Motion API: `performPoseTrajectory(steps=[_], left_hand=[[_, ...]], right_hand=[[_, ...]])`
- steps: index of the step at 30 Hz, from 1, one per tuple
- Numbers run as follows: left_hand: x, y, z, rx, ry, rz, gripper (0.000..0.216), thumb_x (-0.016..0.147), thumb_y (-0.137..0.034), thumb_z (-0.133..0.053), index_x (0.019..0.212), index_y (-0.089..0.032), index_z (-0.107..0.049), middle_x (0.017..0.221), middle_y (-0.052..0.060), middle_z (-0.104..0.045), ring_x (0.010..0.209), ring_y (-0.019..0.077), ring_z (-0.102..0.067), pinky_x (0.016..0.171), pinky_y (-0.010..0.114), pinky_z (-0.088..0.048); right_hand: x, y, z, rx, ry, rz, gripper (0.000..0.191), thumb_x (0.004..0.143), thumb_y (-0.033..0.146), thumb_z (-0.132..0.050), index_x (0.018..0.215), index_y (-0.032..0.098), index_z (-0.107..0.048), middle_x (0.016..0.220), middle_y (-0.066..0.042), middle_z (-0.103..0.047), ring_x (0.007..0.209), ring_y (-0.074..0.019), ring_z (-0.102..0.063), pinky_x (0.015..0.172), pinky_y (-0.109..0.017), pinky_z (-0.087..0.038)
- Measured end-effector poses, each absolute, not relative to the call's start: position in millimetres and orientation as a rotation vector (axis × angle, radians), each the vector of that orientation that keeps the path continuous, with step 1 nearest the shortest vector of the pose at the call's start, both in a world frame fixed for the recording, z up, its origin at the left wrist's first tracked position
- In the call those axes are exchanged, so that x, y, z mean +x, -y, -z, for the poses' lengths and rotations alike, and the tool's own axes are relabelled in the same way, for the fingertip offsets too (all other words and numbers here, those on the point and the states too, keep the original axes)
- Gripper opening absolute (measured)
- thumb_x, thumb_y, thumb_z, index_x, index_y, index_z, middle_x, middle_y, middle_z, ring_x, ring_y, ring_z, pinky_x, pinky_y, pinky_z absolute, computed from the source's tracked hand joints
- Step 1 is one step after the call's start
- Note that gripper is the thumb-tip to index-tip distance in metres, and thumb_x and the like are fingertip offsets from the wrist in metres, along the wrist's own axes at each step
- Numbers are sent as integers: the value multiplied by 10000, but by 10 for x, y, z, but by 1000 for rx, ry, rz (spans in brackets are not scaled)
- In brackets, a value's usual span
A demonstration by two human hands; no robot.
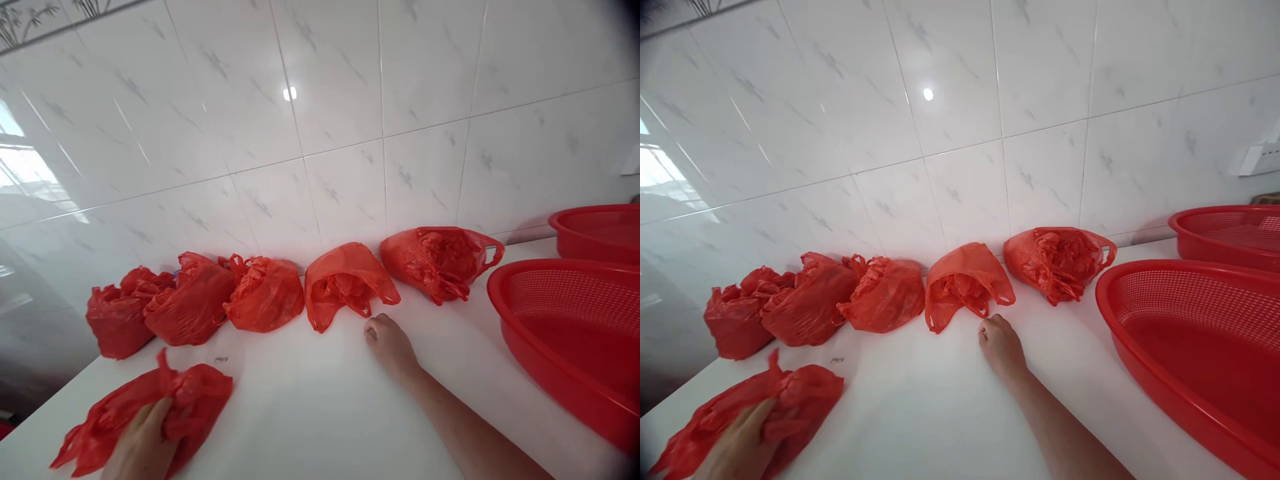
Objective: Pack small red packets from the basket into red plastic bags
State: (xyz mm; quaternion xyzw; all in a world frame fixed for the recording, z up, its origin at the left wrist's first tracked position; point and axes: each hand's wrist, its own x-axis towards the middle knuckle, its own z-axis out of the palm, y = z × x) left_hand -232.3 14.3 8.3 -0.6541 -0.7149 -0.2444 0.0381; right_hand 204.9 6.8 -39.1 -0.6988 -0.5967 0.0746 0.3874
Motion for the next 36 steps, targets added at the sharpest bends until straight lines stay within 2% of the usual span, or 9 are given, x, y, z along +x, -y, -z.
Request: performPoseTrajectory(steps=[4,7,9,12,17,24,29,32,36], left_hand=[[-2184,-87,-64,-1836,1847,848,382,703,-381,-566,1083,-350,-540,1266,16,-529,1219,394,-415,894,568,-409],[-1785,20,-54,-2011,1468,906,446,758,-335,-561,1193,-338,-462,1392,69,-386,1294,383,-324,982,599,-330],[-1504,49,-33,-2208,1286,887,443,769,-299,-569,1199,-298,-465,1416,104,-337,1292,370,-330,994,579,-333],[-1122,-1,-18,-2519,1206,811,400,799,-267,-551,1193,-284,-488,1420,107,-327,1277,327,-363,961,518,-407],[-475,-232,-176,-2906,1190,818,361,831,-224,-504,1185,-294,-504,1406,84,-372,1243,265,-422,918,434,-470],[462,-625,-307,-3051,852,805,403,812,-254,-555,1210,-306,-533,1415,53,-374,1313,295,-295,1013,493,-354],[765,-1002,-292,-3054,960,739,295,881,-330,-430,1113,-309,-611,1232,50,-517,1210,279,-382,991,506,-339],[787,-1236,-294,-3068,1034,711,319,882,-340,-419,1129,-284,-613,1231,62,-527,1208,270,-391,1018,480,-312],[771,-1481,-238,-3085,1168,628,420,849,-373,-471,1247,-261,-546,1418,78,-388,1324,303,-281,1066,475,-244]], right_hand=[[1924,-202,446,-1792,1630,19,349,751,165,-524,1096,179,-578,1298,-153,-437,1096,-263,-467,861,-360,-372],[1864,-274,460,-1822,1706,88,425,773,226,-537,1195,172,-528,1408,-167,-321,1221,-291,-371,927,-390,-336],[1851,-286,443,-1824,1721,43,469,778,246,-542,1239,183,-490,1347,-151,-414,1205,-281,-391,947,-391,-318],[1849,-259,396,-1770,1741,-51,487,784,225,-533,1264,209,-455,1095,-94,-596,1010,-233,-519,884,-344,-359],[1859,-218,358,-1802,1599,-125,555,808,270,-529,1323,136,-370,886,-105,-643,812,-236,-577,707,-308,-397],[1910,-236,340,-1638,1631,-193,290,803,120,-429,997,226,-616,815,-22,-662,709,-165,-585,585,-244,-357],[1939,-262,391,-1567,1682,-214,250,741,57,-436,644,192,-623,607,2,-587,571,-131,-502,535,-238,-312],[1861,-252,425,-1490,1760,-192,253,689,27,-460,528,185,-576,525,18,-514,550,-122,-445,581,-252,-319],[1586,-141,416,-1288,1908,-139,192,640,48,-528,538,194,-597,740,-4,-598,781,-156,-491,755,-290,-350]])
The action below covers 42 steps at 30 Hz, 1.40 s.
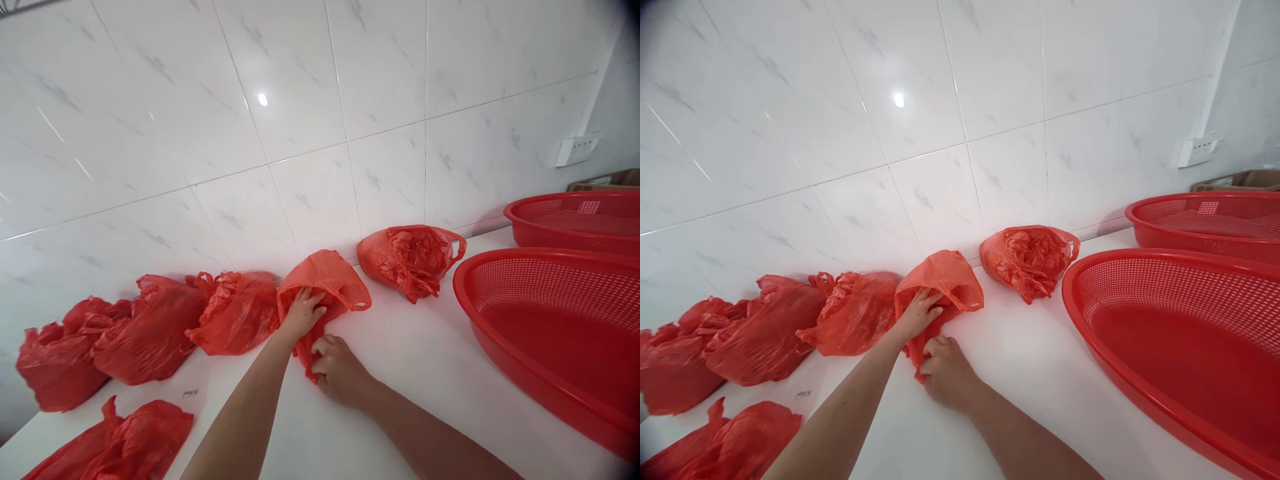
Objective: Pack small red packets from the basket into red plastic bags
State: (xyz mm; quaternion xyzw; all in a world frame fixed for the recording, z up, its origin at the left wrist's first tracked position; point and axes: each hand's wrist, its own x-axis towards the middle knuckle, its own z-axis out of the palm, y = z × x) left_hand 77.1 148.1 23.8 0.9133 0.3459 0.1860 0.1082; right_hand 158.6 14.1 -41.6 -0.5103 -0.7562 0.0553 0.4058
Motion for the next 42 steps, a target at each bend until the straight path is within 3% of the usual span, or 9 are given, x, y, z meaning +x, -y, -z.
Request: performPoseTrajectory(steps=[5,11,13,17,22,27,32,38,42], left_hand=[[698,-1606,-129,2613,-1112,-428,520,826,-427,-491,1314,-248,-486,1502,81,-254,1370,304,-216,1085,444,-223],[565,-1607,-52,2591,-1103,-452,538,766,-368,-569,1289,-254,-511,1470,58,-333,1350,287,-276,1087,430,-235],[562,-1589,-84,2579,-1073,-492,480,754,-314,-577,1229,-242,-570,1396,71,-449,1287,281,-386,1065,414,-283],[518,-1402,-269,2540,-975,-628,360,800,-289,-518,1141,-241,-627,1256,59,-581,1181,238,-499,1031,375,-343],[214,-853,-416,2328,-916,-761,402,898,-390,-357,1212,-236,-555,1246,71,-582,1172,230,-507,984,391,-388],[-10,-360,-214,2091,-948,-723,566,722,-329,-640,1265,-249,-502,1243,79,-582,1104,268,-549,897,372,-450],[-92,-210,13,1767,-1082,-886,295,774,-306,-560,1051,-224,-621,975,38,-688,862,210,-631,739,307,-491],[-194,-281,62,1591,-998,-926,283,789,-401,-566,961,-195,-658,830,31,-696,697,173,-622,614,256,-469],[-232,-285,11,1311,-824,-869,291,789,-387,-579,988,-184,-644,817,33,-699,673,156,-629,652,267,-492]], right_hand=[[1236,105,318,-1052,2064,-365,156,638,76,-491,559,191,-560,558,30,-537,570,-114,-440,671,-268,-368],[1265,77,218,-900,1239,-1652,153,577,102,-436,585,157,-579,547,25,-530,503,-98,-455,509,-220,-344],[1364,-19,232,-786,996,-1794,111,584,132,-440,582,154,-549,553,19,-519,507,-100,-460,498,-217,-354],[1610,-194,282,-733,708,-1653,100,668,235,-450,585,200,-406,531,52,-424,491,-88,-432,519,-211,-389],[1871,-286,273,-681,507,-1512,181,736,360,-530,674,205,-460,636,14,-545,564,-115,-523,567,-234,-438],[1933,-283,270,-678,458,-1467,219,743,405,-583,716,198,-515,677,-7,-602,596,-135,-555,567,-248,-453],[2012,-200,296,-741,472,-1453,189,774,385,-549,730,202,-529,675,-5,-601,598,-128,-573,568,-244,-462],[2168,-46,284,-826,513,-1432,177,766,378,-572,751,203,-549,687,-15,-617,630,-146,-592,589,-260,-474],[2182,65,297,-847,552,-1435,177,760,375,-591,743,200,-569,695,-16,-624,656,-162,-591,611,-275,-477]])
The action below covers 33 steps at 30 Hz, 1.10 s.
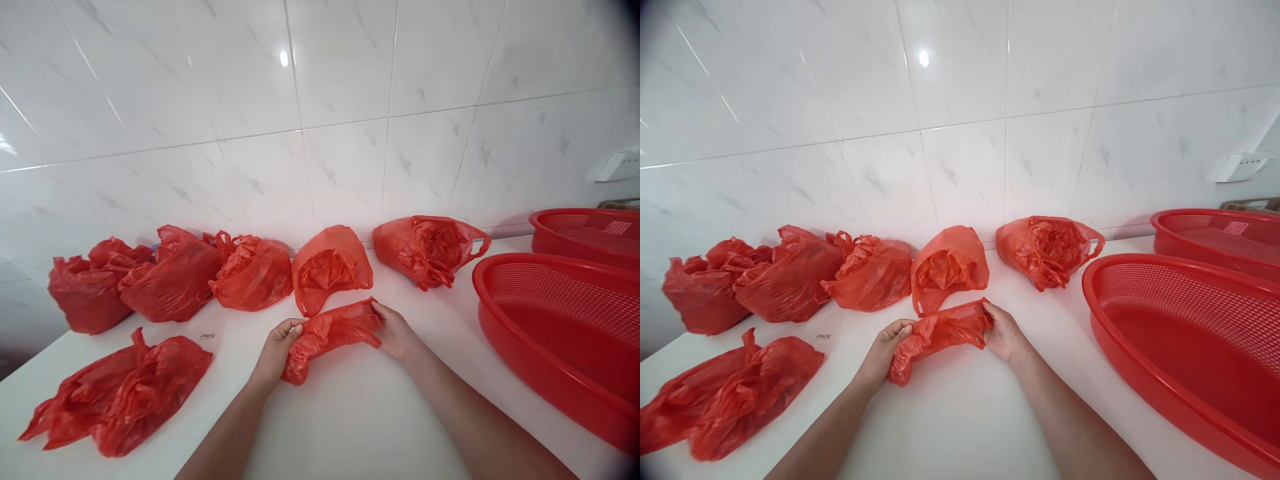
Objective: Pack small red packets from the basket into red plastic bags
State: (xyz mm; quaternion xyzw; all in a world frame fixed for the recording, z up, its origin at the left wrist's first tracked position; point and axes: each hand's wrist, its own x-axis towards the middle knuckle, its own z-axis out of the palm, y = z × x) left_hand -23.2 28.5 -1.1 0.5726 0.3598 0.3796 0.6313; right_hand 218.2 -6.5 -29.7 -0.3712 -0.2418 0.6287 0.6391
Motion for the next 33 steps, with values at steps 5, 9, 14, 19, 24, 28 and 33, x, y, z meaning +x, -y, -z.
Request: performPoseTrajectory(steps=[5,9,14,19,24,28,33], left_hand=[[-282,-283,38,1031,-726,-753,134,711,-237,-632,818,-175,-682,671,15,-666,602,180,-624,538,283,-498],[-322,-368,144,939,-715,-705,58,676,-154,-641,722,-180,-664,490,-37,-549,387,78,-462,387,191,-378],[-390,-511,182,945,-732,-948,322,791,-370,-583,1062,-196,-566,629,-30,-580,463,77,-510,505,213,-453],[-348,-422,171,1429,-785,-1266,510,818,-549,-461,1184,-196,-486,1077,100,-590,1009,220,-564,816,343,-471],[-148,-230,182,1937,-1028,-1192,664,676,-349,-702,1279,-267,-439,1300,78,-478,1215,260,-429,1014,406,-335],[-131,-282,228,1679,-1166,-1032,399,749,-322,-615,1138,-248,-568,1001,44,-645,923,219,-603,812,353,-464],[-254,-421,228,1120,-949,-1275,149,726,-312,-628,799,-186,-594,755,-8,-650,688,143,-603,654,256,-474]], right_hand=[[2198,272,329,-821,543,-1490,124,772,323,-590,741,203,-584,693,12,-607,632,-136,-569,621,-264,-467],[2288,350,366,-764,435,-1485,102,755,312,-613,724,218,-589,697,21,-615,651,-134,-582,628,-254,-466],[2449,293,427,-842,448,-1355,139,766,366,-579,757,228,-595,776,-8,-644,733,-174,-607,663,-298,-486],[2382,309,391,-964,584,-1229,175,752,404,-583,721,233,-567,709,11,-609,669,-157,-581,631,-280,-468],[2244,380,308,-958,723,-1355,245,722,436,-605,677,202,-548,648,17,-572,612,-138,-539,594,-250,-425],[2275,399,280,-884,783,-1451,208,682,364,-669,711,181,-574,667,13,-582,595,-121,-523,564,-225,-394],[2504,357,278,-926,705,-1255,197,668,337,-689,721,198,-560,685,26,-577,600,-110,-524,568,-222,-415]])
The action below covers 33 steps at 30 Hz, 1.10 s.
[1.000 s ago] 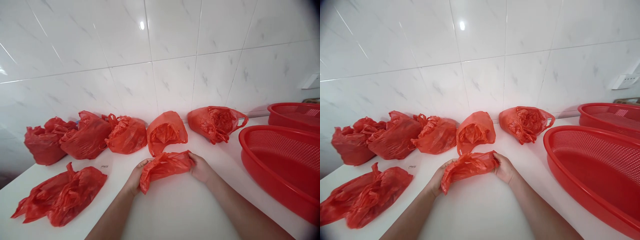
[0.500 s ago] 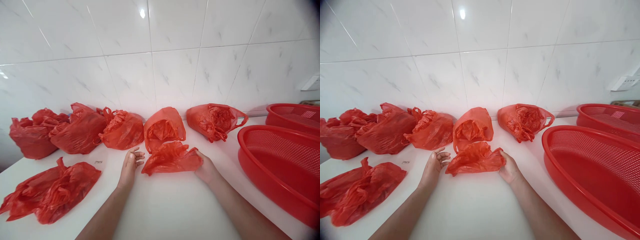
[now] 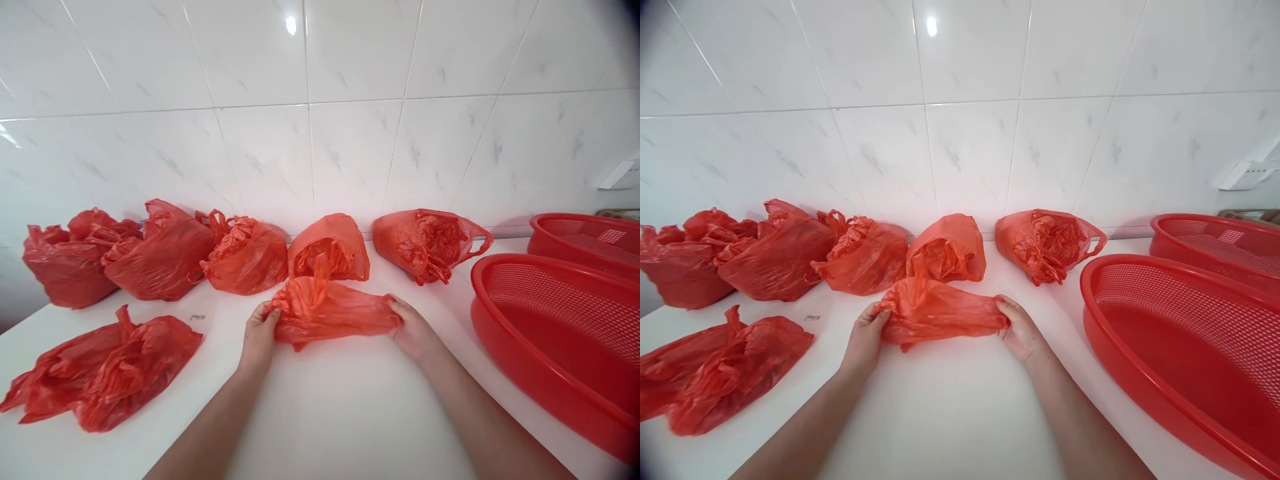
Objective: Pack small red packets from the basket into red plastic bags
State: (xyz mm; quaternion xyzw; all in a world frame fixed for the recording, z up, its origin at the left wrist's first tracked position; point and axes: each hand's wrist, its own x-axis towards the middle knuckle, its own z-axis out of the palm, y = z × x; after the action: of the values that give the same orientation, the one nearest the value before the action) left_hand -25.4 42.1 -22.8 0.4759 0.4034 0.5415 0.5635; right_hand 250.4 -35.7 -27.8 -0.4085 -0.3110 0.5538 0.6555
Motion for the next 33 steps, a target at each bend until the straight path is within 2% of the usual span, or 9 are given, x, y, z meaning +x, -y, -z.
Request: performPoseTrajectory(steps=[6,9,13,15,17,22,24,27,33], left_hand=[[-212,-402,212,864,-748,-1285,278,733,-311,-637,980,-187,-606,998,65,-678,894,201,-646,812,343,-495],[-198,-401,229,752,-757,-1293,280,768,-313,-618,1012,-175,-602,1007,82,-681,900,212,-655,806,344,-511],[-222,-428,250,624,-768,-1313,234,803,-267,-586,1012,-165,-611,1023,90,-682,890,214,-659,769,316,-527],[-224,-429,244,557,-753,-1312,215,812,-229,-571,1012,-161,-614,1049,97,-676,920,219,-651,768,303,-529],[-216,-416,225,493,-737,-1309,203,830,-219,-545,1009,-156,-615,1062,102,-672,947,221,-643,767,294,-529],[-196,-367,178,448,-659,-1206,212,862,-265,-497,1000,-155,-615,1028,93,-681,912,221,-654,761,309,-531],[-200,-359,176,437,-672,-1175,228,860,-309,-502,976,-148,-615,975,97,-689,864,222,-664,736,312,-532],[-214,-364,180,423,-731,-1180,236,838,-354,-530,918,-145,-606,845,81,-693,760,213,-672,665,309,-530],[-228,-377,171,490,-872,-1199,214,802,-363,-551,718,-167,-527,567,1,-604,464,132,-574,449,235,-438]], right_hand=[[2698,314,279,-1113,646,-954,222,660,379,-646,784,221,-550,767,3,-581,679,-143,-548,615,-272,-456],[2661,333,230,-1281,646,-738,254,656,348,-637,861,222,-555,893,-33,-571,850,-200,-536,748,-334,-450],[2456,412,83,-1595,1021,27,335,708,288,-589,1029,200,-549,1097,-98,-526,1081,-274,-444,942,-434,-347],[2297,465,25,-1621,1307,377,261,777,270,-521,1019,182,-565,1068,-112,-554,1049,-275,-479,923,-450,-361],[2135,508,10,-1567,1526,460,194,824,254,-485,980,191,-583,1006,-94,-590,981,-247,-526,891,-423,-389],[1912,540,91,-1600,1792,174,308,850,364,-485,1088,183,-562,1079,-111,-601,1015,-259,-539,875,-419,-402],[1869,552,101,-1705,1829,-117,254,854,384,-467,977,203,-596,881,-62,-647,831,-222,-588,758,-370,-436],[1751,608,57,-1736,1878,-528,179,842,306,-450,751,228,-583,617,26,-571,580,-138,-520,579,-260,-384],[1511,692,41,-1519,1757,-946,203,837,276,-413,673,203,-509,694,23,-541,609,-108,-481,554,-223,-355]])
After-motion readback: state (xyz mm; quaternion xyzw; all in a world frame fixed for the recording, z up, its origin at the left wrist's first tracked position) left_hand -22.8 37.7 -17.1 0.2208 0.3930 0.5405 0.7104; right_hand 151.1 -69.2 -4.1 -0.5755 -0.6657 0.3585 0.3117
